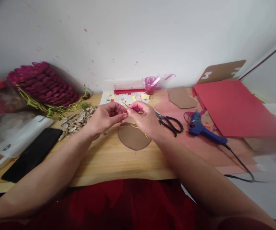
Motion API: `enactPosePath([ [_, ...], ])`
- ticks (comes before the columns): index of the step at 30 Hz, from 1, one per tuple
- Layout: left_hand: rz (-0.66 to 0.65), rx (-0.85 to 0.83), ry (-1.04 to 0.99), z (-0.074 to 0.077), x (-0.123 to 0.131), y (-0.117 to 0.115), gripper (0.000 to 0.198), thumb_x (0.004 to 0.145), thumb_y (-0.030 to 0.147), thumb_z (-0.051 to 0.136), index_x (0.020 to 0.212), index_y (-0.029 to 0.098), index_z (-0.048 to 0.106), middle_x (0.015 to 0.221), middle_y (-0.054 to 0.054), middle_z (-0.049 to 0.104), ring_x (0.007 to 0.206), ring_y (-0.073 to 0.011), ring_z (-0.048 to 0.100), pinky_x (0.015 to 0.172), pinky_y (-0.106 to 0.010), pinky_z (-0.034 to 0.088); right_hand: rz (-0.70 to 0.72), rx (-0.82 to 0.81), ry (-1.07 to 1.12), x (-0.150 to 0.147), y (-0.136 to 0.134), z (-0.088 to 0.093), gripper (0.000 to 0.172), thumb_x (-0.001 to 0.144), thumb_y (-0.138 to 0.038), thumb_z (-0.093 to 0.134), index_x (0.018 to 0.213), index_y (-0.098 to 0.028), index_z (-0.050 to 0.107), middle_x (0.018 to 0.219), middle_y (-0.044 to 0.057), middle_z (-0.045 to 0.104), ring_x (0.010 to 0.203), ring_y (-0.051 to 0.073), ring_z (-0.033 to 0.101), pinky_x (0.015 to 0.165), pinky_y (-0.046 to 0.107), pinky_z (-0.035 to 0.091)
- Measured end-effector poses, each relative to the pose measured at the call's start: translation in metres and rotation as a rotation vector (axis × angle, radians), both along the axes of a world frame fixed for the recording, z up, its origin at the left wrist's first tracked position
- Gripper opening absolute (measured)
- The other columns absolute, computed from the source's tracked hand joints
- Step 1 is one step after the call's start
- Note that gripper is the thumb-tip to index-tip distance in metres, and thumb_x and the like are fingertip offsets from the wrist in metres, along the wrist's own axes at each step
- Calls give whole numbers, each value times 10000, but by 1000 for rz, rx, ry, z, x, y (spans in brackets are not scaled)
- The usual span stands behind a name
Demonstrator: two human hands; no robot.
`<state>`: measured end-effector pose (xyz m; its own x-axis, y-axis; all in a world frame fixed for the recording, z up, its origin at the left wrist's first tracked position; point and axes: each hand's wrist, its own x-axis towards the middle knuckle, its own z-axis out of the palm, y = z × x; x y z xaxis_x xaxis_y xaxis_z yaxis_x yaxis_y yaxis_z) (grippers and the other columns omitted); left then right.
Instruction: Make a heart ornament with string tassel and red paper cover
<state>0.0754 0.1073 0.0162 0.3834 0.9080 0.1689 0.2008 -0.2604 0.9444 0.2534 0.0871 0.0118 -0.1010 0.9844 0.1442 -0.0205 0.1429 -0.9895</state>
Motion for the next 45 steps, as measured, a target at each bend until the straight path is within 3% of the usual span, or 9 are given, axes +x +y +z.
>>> enactPosePath([
  [6, 22, 136, 59, 1, 2, -5, 210, 844, 358, 694, 806, 155, 729, 710, -15, 675, 625, -120, 552, 585, -250, 430, -14, 128, 3, -2, 1, -6, 146, 874, -329, 659, 819, -230, 567, 735, -23, 579, 633, 124, 502, 552, 265, 363],
  [13, -118, -363, -138, 5, 4, -4, 157, 698, 307, 744, 626, 178, 691, 551, 11, 569, 471, -86, 433, 441, -221, 340, -7, 411, -367, -3, -22, 10, 166, 970, -254, 551, 806, -235, 531, 737, -5, 562, 674, 152, 514, 651, 306, 401],
  [17, -153, -487, -156, 4, 5, -4, 87, 658, 249, 757, 653, 167, 727, 642, -28, 648, 483, -73, 443, 427, -200, 318, 45, 345, -336, -1, -17, 8, 154, 969, -259, 541, 817, -235, 532, 706, -14, 563, 647, 146, 525, 625, 300, 394],
  [23, -141, -231, -82, 0, 2, -3, 168, 797, 355, 733, 814, 188, 747, 696, 1, 644, 572, -90, 516, 522, -208, 422, 43, 81, 37, 0, 3, -3, 182, 858, -355, 669, 823, -230, 541, 676, -52, 534, 571, 103, 440, 535, 254, 336],
  [27, -141, -4, 106, -1, -2, 1, 216, 859, 329, 662, 723, 165, 692, 618, 20, 586, 566, -92, 494, 530, -211, 401, 77, -51, 133, 0, 2, -2, 226, 812, -362, 720, 806, -224, 541, 620, -75, 484, 520, 81, 374, 495, 234, 273],
  [31, -120, -2, 76, -2, -3, 2, 171, 854, 262, 664, 974, 160, 729, 853, -41, 702, 741, -133, 613, 550, -198, 458, 50, -12, 63, 4, 4, -2, 214, 818, -363, 709, 813, -217, 554, 601, -76, 477, 499, 79, 352, 477, 237, 245],
  [36, -166, -310, -366, -2, 6, -5, 532, 768, 177, 765, 1270, 177, 590, 1212, -120, 676, 1018, -210, 676, 725, -266, 587, 9, 200, -190, 6, 5, -2, 152, 872, -329, 657, 822, -200, 594, 672, -32, 565, 570, 105, 463, 538, 260, 348],
  [40, -192, -400, -388, -6, 14, -9, 462, 695, 205, 849, 1102, 152, 635, 994, -67, 716, 792, -144, 686, 711, -268, 578, -10, 218, -244, 5, 2, -1, 134, 893, -334, 641, 855, -210, 609, 714, -11, 626, 610, 132, 552, 569, 276, 411],
  [45, -97, -274, -159, -10, 11, -6, 265, 775, 361, 785, 844, 120, 697, 660, -1, 643, 547, -80, 562, 530, -198, 466, -12, 120, -115, 5, 3, -2, 176, 855, -362, 670, 806, -213, 591, 672, -23, 596, 597, 128, 517, 561, 273, 384],
])
